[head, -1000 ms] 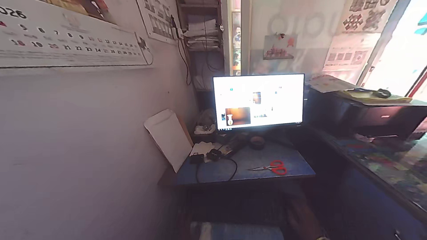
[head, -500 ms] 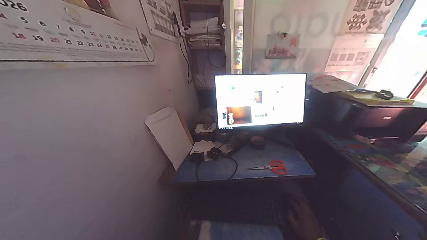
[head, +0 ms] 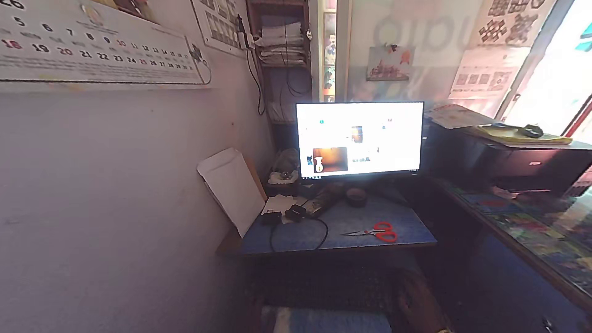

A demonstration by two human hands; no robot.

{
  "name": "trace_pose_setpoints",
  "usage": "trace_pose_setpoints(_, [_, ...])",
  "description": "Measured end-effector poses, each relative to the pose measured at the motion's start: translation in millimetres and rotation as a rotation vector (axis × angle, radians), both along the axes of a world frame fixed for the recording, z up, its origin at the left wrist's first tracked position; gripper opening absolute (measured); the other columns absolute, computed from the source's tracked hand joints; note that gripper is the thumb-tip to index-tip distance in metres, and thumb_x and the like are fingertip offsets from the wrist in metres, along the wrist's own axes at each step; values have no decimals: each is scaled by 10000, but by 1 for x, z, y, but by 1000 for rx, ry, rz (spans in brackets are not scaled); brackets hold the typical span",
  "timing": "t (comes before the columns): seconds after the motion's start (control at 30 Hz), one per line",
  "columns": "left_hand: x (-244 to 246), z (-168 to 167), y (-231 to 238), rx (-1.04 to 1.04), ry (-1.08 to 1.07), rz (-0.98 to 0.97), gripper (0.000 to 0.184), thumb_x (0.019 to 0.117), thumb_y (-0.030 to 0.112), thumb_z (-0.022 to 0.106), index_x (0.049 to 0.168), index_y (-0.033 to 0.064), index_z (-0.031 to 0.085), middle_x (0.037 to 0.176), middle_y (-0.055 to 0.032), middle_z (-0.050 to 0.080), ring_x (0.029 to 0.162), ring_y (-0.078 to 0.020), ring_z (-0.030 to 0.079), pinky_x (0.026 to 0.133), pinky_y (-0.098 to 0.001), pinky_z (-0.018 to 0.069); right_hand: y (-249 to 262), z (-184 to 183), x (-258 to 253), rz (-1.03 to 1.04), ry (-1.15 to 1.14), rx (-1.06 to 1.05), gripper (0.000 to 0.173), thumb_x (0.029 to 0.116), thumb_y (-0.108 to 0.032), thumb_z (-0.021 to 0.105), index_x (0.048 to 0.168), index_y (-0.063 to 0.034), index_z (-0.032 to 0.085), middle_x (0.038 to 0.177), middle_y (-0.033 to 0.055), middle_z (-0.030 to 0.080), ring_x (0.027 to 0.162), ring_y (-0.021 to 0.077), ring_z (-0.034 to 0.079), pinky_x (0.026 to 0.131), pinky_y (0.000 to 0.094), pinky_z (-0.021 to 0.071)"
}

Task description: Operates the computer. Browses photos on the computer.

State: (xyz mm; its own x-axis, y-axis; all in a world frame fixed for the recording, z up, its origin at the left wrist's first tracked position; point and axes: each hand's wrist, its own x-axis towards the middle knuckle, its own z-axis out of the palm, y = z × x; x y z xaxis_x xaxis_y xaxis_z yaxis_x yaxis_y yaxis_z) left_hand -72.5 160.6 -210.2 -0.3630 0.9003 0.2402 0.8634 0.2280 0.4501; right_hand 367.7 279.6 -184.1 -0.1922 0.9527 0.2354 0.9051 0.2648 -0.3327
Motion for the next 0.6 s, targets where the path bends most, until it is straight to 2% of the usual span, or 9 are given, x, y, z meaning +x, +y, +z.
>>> trace_pose_setpoints(0.17, [0, -3, -2, 15, 13, -4, 619, 1011, 419, 548, 1476, 12, 504, 1635, -242, 315, 1530, -399, 286, 1238, -536, 268, -1, -1, 0, 46, 27, 72, 466, 895, -227, 657, 1333, -69, 680, 1471, 203, 556, 1385, 386, 510, 1147, 528, 420])
trace_pose_setpoints(0.6, [0, -8, -3, 10, 4, 4, 628, 1015, 443, 540, 1474, 16, 507, 1641, -236, 308, 1519, -403, 311, 1222, -541, 297, -3, -1, 1, 63, 27, 109, 452, 881, -249, 658, 1294, -70, 703, 1451, 188, 578, 1365, 388, 530, 1129, 540, 435])
